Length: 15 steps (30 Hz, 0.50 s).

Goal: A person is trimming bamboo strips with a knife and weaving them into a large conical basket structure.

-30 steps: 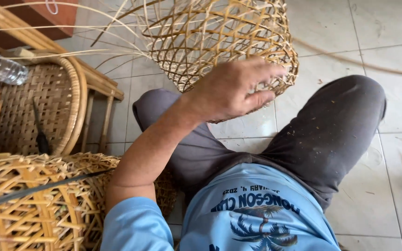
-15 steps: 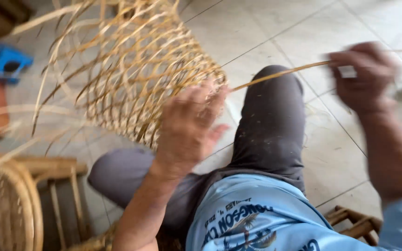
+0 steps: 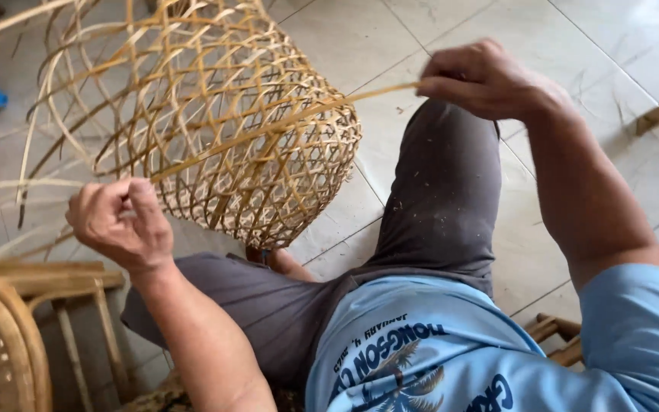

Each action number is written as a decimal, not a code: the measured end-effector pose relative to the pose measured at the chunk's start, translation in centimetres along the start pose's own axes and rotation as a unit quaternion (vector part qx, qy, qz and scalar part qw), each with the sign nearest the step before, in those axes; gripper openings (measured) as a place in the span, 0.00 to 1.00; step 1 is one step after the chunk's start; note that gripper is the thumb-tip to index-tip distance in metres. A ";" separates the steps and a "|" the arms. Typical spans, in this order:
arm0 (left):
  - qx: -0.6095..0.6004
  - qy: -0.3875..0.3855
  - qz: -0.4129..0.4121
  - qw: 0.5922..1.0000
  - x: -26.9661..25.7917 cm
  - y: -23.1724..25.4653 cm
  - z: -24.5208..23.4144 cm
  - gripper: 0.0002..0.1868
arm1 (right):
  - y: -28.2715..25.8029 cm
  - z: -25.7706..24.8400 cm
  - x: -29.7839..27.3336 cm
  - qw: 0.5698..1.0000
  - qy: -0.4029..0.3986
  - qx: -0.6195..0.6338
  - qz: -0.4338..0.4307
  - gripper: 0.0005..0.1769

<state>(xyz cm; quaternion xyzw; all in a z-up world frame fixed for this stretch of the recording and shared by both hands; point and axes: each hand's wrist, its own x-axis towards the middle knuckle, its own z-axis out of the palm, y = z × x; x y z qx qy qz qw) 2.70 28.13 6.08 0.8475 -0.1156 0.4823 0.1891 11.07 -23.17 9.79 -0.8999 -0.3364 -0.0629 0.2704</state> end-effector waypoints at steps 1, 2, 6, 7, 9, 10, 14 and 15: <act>0.001 0.015 0.000 1.000 -0.6 -1.3 0.2 0.26 | -0.3 -0.7 -0.4 0.987 -0.060 0.127 0.074 0.11; 0.007 0.020 -0.008 1.000 -0.7 -1.3 0.1 0.26 | 0.3 -0.5 -0.5 0.988 -0.068 0.125 0.066 0.11; -0.003 0.001 -0.046 0.999 -0.7 -0.6 0.4 0.18 | 3.2 0.5 -2.0 0.905 -0.064 0.420 0.001 0.13; 0.000 -0.011 -0.057 0.998 -0.5 -0.3 0.5 0.19 | 4.0 0.7 -2.4 0.833 -0.032 0.553 -0.015 0.14; -0.005 -0.009 -0.049 0.999 -0.4 -1.0 0.6 0.20 | 2.9 0.5 -2.5 0.841 -0.024 0.540 -0.017 0.15; -0.005 -0.008 -0.043 0.999 -0.5 -1.3 0.5 0.20 | 2.4 0.5 -2.6 0.848 -0.022 0.530 -0.021 0.17; 0.022 -0.004 -0.058 0.998 0.0 -1.3 0.2 0.17 | 0.9 0.0 -2.5 0.985 -0.090 0.130 0.072 0.15; 0.000 -0.003 -0.039 0.999 0.1 -1.3 0.6 0.16 | 1.5 0.4 -2.9 0.988 -0.054 0.106 0.099 0.12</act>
